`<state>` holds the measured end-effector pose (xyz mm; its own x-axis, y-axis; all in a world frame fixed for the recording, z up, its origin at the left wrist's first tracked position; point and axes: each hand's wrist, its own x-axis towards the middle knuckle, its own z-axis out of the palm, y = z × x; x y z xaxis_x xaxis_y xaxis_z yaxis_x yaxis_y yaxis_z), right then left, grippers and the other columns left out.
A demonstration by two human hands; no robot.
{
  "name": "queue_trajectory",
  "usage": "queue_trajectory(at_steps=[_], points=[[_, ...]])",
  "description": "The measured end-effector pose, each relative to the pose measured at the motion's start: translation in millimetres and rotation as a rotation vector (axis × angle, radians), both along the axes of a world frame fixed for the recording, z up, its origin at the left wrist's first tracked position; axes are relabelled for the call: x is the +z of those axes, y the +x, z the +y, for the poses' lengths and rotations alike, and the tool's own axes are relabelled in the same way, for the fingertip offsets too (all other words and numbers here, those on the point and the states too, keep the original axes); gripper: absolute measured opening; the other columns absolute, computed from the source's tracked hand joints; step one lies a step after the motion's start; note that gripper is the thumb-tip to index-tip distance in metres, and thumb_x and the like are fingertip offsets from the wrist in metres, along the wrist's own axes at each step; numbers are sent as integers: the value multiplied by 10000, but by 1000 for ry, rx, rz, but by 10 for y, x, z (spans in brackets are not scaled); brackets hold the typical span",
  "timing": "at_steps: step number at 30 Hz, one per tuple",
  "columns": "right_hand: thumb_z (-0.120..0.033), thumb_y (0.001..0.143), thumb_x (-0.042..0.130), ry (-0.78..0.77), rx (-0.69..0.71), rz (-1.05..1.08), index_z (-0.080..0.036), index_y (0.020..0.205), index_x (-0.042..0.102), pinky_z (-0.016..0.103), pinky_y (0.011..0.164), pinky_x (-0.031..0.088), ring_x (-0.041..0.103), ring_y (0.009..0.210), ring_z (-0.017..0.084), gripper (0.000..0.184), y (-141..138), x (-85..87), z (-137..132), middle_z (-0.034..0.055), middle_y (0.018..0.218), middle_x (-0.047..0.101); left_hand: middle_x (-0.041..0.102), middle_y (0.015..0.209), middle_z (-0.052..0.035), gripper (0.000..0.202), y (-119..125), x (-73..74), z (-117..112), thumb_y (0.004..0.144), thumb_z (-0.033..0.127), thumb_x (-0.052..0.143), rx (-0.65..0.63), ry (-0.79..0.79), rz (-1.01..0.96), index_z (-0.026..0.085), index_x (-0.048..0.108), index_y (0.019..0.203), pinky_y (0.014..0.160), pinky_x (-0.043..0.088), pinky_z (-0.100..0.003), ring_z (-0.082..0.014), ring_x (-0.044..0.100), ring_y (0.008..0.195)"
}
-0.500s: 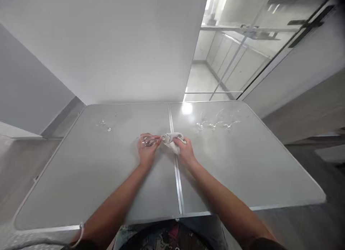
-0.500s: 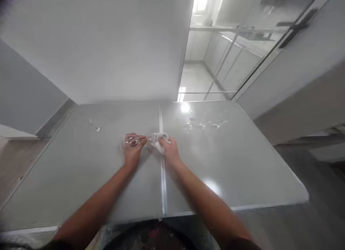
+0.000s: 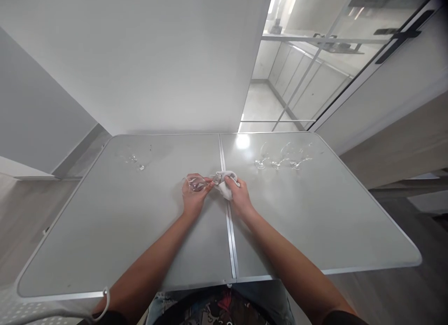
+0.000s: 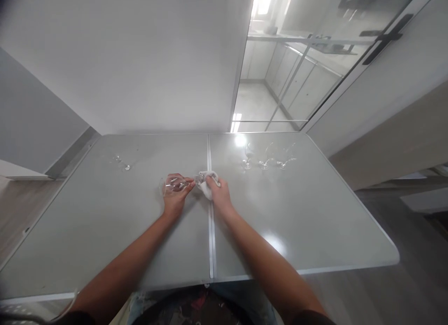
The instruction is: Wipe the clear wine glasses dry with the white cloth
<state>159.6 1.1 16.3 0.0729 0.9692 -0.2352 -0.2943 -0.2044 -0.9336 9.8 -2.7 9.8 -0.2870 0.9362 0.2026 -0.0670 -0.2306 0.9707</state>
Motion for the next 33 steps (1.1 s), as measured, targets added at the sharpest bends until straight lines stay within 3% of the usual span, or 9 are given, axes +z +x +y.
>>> queue_trajectory(at_steps=[5, 8, 11, 16, 19, 22, 26, 29, 33], points=[[-555, 759, 708, -24, 37, -100, -141, 773, 697, 256, 600, 407, 550, 638, 149, 415, 28, 23, 20, 22, 694, 641, 732, 862, -24, 400, -20, -8, 26, 716, 298, 864, 86, 7, 3, 213, 541, 937, 835, 572, -316, -184, 735, 883], [-553, 768, 700, 5, -16, -101, -145, 847, 713, 254, 633, 429, 571, 686, 157, 415, 35, 28, 36, 31, 756, 668, 729, 866, -22, 395, -34, -39, 42, 711, 290, 866, 21, 1, -21, 216, 543, 926, 838, 570, -323, -185, 733, 869], [-555, 740, 717, -60, 39, -72, -141, 858, 718, 262, 618, 434, 582, 677, 167, 431, 42, 16, 46, 40, 753, 676, 727, 853, -23, 414, -35, -66, 51, 690, 303, 876, -34, -23, -29, 218, 542, 920, 813, 575, -333, -196, 733, 846], [-498, 735, 726, -69, 59, -38, -151, 796, 710, 263, 605, 432, 578, 646, 160, 353, 10, -1, 26, 21, 707, 661, 731, 869, -24, 414, -42, -68, 62, 701, 318, 866, 63, -9, -39, 227, 530, 925, 845, 569, -339, -197, 727, 898], [-486, 759, 707, -13, 18, 8, -165, 858, 721, 270, 680, 471, 621, 737, 176, 336, -49, -17, 11, 39, 800, 702, 729, 849, -17, 416, -37, -54, 46, 702, 325, 866, 0, -8, -40, 230, 526, 922, 820, 579, -343, -196, 729, 862], [-508, 747, 720, -54, 44, 25, -158, 845, 714, 264, 647, 463, 608, 705, 169, 363, -72, -47, 10, 41, 771, 690, 737, 850, -27, 422, -36, -57, 39, 699, 327, 869, -45, -26, -39, 228, 532, 933, 792, 585, -342, -201, 731, 842], [-467, 721, 738, -130, 79, -13, -145, 745, 694, 257, 563, 417, 557, 605, 151, 325, 14, -37, 16, 26, 675, 640, 741, 863, -28, 442, -63, -81, 72, 684, 327, 877, 95, -30, -67, 226, 525, 933, 817, 574, -329, -198, 732, 874], [-472, 790, 680, 13, 101, -165, -154, 757, 712, 278, 605, 442, 584, 645, 172, 321, 103, 43, 7, 42, 716, 667, 741, 881, -38, 433, -70, -77, 81, 696, 347, 867, 130, -40, -20, 221, 527, 933, 837, 570, -331, -204, 733, 910], [-375, 855, 648, 461, 145, -521, -189, 1016, 727, 293, 800, 484, 645, 853, 198, 258, 123, 155, -37, 57, 935, 709, 732, 922, -52, 414, -31, -42, 46, 712, 355, 855, 48, -45, 67, 216, 540, 942, 859, 570, -345, -206, 721, 941]])
